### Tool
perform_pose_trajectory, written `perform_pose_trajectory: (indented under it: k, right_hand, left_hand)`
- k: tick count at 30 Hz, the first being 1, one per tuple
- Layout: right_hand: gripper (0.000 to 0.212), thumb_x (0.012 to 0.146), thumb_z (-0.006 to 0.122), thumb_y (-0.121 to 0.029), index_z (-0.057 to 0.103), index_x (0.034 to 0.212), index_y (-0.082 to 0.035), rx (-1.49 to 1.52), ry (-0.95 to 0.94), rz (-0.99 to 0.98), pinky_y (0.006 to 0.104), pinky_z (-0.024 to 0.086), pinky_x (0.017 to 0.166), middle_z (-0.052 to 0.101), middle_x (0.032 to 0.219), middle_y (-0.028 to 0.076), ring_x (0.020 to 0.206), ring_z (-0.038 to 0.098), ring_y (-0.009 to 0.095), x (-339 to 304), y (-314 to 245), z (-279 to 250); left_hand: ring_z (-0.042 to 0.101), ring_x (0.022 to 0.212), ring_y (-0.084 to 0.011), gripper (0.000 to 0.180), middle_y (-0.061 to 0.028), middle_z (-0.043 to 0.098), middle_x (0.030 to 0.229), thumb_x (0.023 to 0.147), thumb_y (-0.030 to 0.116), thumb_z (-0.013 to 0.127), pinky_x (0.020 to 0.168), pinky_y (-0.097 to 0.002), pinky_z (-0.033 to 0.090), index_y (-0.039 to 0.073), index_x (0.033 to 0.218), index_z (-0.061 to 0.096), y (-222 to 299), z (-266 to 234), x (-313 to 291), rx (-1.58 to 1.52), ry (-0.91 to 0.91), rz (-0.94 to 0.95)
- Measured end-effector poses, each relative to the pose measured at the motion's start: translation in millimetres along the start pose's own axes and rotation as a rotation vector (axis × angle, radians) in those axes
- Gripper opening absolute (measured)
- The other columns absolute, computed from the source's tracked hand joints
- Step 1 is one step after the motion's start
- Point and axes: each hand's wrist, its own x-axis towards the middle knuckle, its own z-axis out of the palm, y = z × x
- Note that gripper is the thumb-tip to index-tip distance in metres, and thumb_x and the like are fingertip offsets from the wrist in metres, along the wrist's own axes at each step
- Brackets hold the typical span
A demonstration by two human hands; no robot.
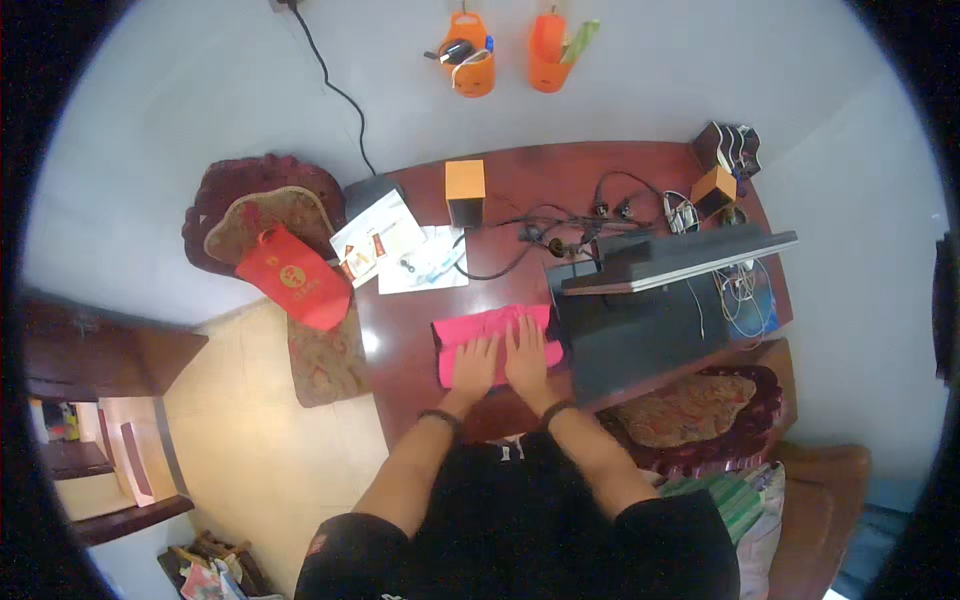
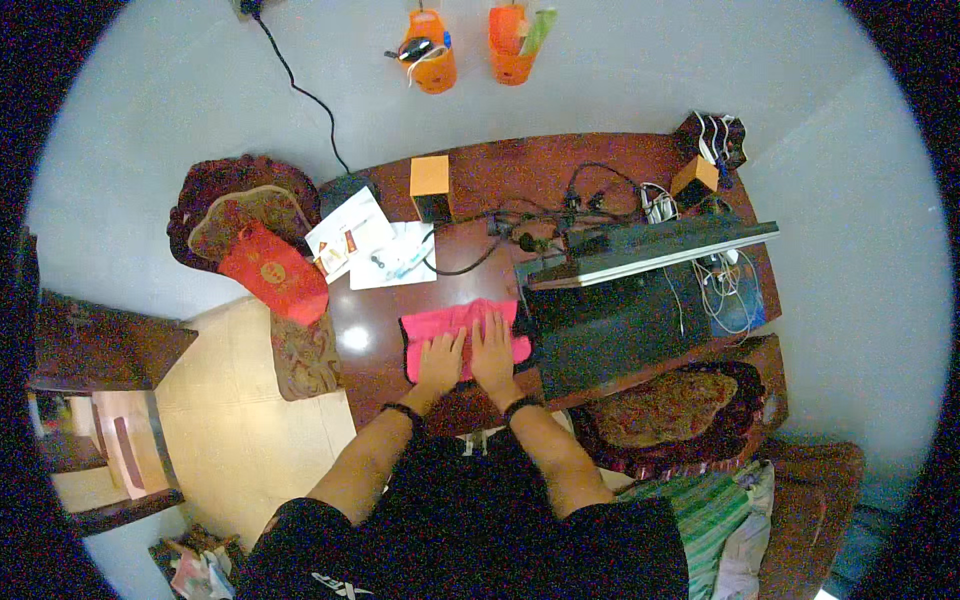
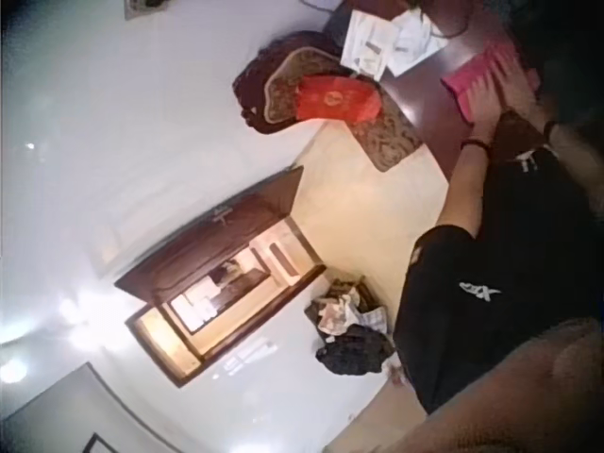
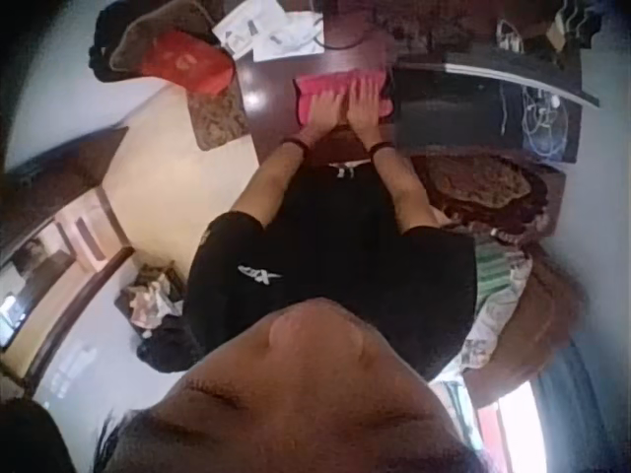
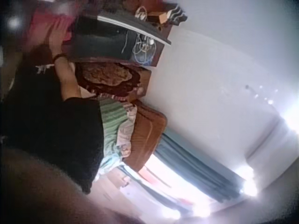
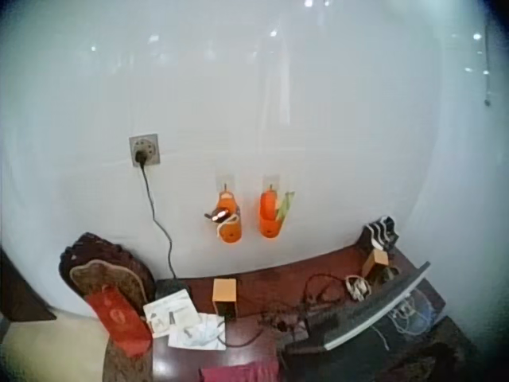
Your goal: The person wipes a computer monitor and its power cable with a cloth, then turns the monitor to handle the connections on the back.
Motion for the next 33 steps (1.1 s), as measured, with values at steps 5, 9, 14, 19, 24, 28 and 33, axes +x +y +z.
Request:
perform_pose_trajectory:
  k: [5,9,14,19,24,28,33]
  right_hand:
    - [0.055,0.084,0.051,-0.02,0.044,0.135,0.001,0.239,0.007,0.156,0.0538,0.022,0.111,0.03,0.144,0.03,0.136,0.027,0.044,2.7,-4.0,-0.3]
    - [0.057,0.087,0.05,-0.028,0.042,0.136,0.002,0.21,0.004,0.186,0.0545,0.02,0.111,0.028,0.146,0.028,0.138,0.024,0.043,23.0,-0.7,7.8]
    - [0.059,0.088,0.046,-0.03,0.04,0.137,0.002,0.178,-0.136,0.202,0.0544,0.017,0.112,0.028,0.147,0.028,0.138,0.022,0.043,30.0,-1.8,2.5]
    - [0.061,0.086,0.048,-0.03,0.039,0.138,0.001,0.184,-0.149,0.217,0.0547,0.018,0.112,0.027,0.147,0.028,0.138,0.022,0.044,33.1,-2.1,0.1]
    - [0.062,0.084,0.049,-0.028,0.039,0.138,0.001,0.169,-0.11,0.206,0.0546,0.019,0.111,0.027,0.146,0.027,0.138,0.022,0.043,32.9,-3.5,3.3]
    - [0.061,0.085,0.049,-0.028,0.039,0.138,0.001,0.169,-0.087,0.211,0.0538,0.018,0.112,0.027,0.147,0.027,0.139,0.022,0.042,32.4,-5.2,4.0]
    - [0.059,0.086,0.05,-0.029,0.04,0.139,-0.003,0.129,-0.103,0.24,0.0527,0.02,0.112,0.03,0.146,0.025,0.138,0.025,0.041,34.0,-7.4,-1.7]
  left_hand:
    - [0.046,0.117,-0.0292,0.055,-0.0105,0.052,0.122,0.08,0.023,0.056,0.099,-0.0503,0.032,0.004,0.131,0.05,-4.2,-12.1,-1.1,-0.25,0.071,0.041]
    - [0.039,0.128,-0.0315,0.054,-0.0108,0.047,0.134,0.079,0.022,0.055,0.108,-0.0519,0.025,0.004,0.13,0.05,-8.3,-13.1,10.4,-0.248,0.085,0.031]
    - [0.031,0.136,-0.029,0.054,-0.0118,0.044,0.14,0.081,0.024,0.05,0.111,-0.052,0.02,0.004,0.131,0.05,-8.0,-26.9,14.2,-0.248,-0.039,0.014]
    - [0.03,0.137,-0.0291,0.054,-0.0122,0.043,0.141,0.08,0.024,0.051,0.112,-0.0512,0.019,0.002,0.129,0.051,-5.6,-31.4,16.9,-0.285,-0.045,-0.009]
    - [0.031,0.137,-0.0284,0.052,-0.0106,0.042,0.142,0.081,0.022,0.051,0.112,-0.0503,0.018,0.002,0.129,0.052,-5.9,-30.9,17.1,-0.285,-0.026,-0.019]
    - [0.031,0.137,-0.0281,0.052,-0.0104,0.042,0.142,0.081,0.022,0.051,0.112,-0.0499,0.018,0.003,0.13,0.051,-8.7,-28.7,13.6,-0.32,0.014,-0.016]
    - [0.039,0.128,-0.0324,0.059,-0.0138,0.042,0.138,0.079,0.025,0.057,0.106,-0.0502,0.027,0.004,0.133,0.046,-17.3,-23.8,14.0,-0.364,0.005,0.039]
